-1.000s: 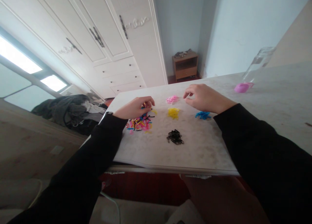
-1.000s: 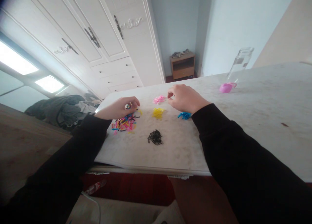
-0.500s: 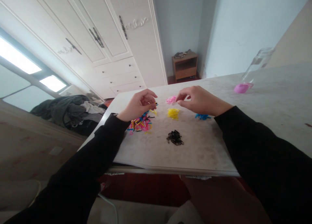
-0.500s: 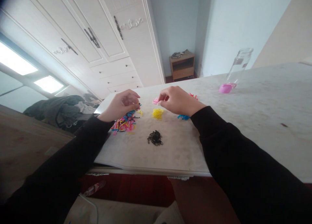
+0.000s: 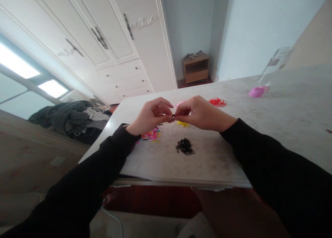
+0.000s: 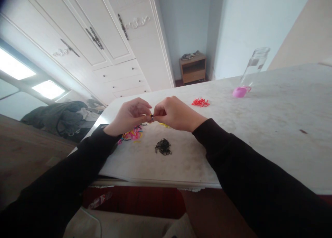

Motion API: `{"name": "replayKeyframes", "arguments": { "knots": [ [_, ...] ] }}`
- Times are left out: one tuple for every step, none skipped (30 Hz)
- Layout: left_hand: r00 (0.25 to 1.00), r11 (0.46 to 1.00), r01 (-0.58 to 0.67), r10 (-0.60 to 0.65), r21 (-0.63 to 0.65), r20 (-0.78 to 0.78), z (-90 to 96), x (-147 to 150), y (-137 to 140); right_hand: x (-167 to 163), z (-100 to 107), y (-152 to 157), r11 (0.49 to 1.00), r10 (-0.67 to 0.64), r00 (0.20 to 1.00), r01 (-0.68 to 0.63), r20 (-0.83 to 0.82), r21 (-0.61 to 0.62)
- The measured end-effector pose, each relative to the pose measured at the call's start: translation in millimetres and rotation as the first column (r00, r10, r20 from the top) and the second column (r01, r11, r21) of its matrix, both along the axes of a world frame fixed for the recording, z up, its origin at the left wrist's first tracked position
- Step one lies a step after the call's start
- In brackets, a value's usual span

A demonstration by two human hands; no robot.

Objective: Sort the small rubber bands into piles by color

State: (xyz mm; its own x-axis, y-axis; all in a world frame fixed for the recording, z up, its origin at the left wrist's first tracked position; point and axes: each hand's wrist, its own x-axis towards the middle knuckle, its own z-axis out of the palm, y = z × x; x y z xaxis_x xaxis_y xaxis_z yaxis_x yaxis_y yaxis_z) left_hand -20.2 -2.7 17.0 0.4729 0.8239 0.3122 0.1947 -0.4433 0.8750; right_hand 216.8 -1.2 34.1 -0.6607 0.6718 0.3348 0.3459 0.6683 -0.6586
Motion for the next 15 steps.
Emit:
{"name": "replayKeyframes", "arguments": {
  "knots": [
    [1.0,1.0,-0.008,0.008,-0.003,0.004,0.4,0.5,-0.8,2.2,2.1,0.7,1.0,-0.007,1.0,0.007,-0.005,-0.008],
    [1.0,1.0,-0.024,0.024,-0.007,0.002,0.7,0.8,-1.4,6.5,4.5,2.5,1.0,-0.018,1.0,0.018,-0.006,-0.026],
    [0.999,0.999,-0.045,0.045,-0.008,-0.007,0.9,0.7,-1.6,12.9,7.0,5.7,0.998,-0.041,0.999,0.041,-0.005,-0.049],
    [0.998,0.998,-0.066,0.066,-0.005,-0.017,1.1,0.4,-1.6,21.4,9.5,10.0,0.995,-0.068,0.998,0.069,0.007,-0.074],
    [0.996,0.996,-0.085,0.085,0.002,-0.027,1.1,-0.2,-1.4,31.7,11.6,15.2,0.991,-0.089,0.995,0.092,0.035,-0.099],
    [0.994,0.995,-0.098,0.099,0.012,-0.037,1.1,-1.0,-0.9,43.1,13.0,21.1,0.986,-0.112,0.991,0.12,0.073,-0.114],
    [0.993,0.994,-0.106,0.107,0.023,-0.045,0.8,-1.8,-0.4,54.9,13.7,27.2,0.981,-0.13,0.984,0.145,0.121,-0.125],
    [0.993,0.994,-0.108,0.109,0.033,-0.052,0.4,-2.5,0.1,66.4,13.6,33.0,0.978,-0.145,0.974,0.168,0.172,-0.127],
    [0.992,0.993,-0.107,0.109,0.04,-0.059,-0.2,-3.1,0.6,76.8,12.8,38.3,0.976,-0.148,0.965,0.178,0.215,-0.126],
    [0.992,0.994,-0.105,0.108,0.043,-0.069,-0.9,-3.5,1.1,85.7,11.5,42.8,0.977,-0.124,0.959,0.163,0.255,-0.138],
    [0.991,0.994,-0.103,0.106,0.043,-0.079,-1.7,-3.6,1.4,92.8,9.8,46.4,0.978,-0.092,0.955,0.14,0.281,-0.157],
    [0.99,0.994,-0.101,0.104,0.042,-0.09,-2.5,-3.6,1.7,98.0,8.0,49.1,0.978,-0.055,0.952,0.112,0.302,-0.174],
    [0.99,0.994,-0.098,0.101,0.041,-0.099,-3.3,-3.5,2.0,101.7,6.4,51.0,0.978,-0.021,0.946,0.087,0.323,-0.19],
    [0.99,0.995,-0.094,0.098,0.041,-0.104,-3.9,-3.4,2.2,104.2,5.0,52.1,0.977,0.006,0.94,0.067,0.341,-0.201],
    [0.99,0.995,-0.091,0.095,0.041,-0.106,-4.4,-3.4,2.4,105.9,3.8,52.7,0.978,0.022,0.932,0.056,0.362,-0.203]
  ]
}}
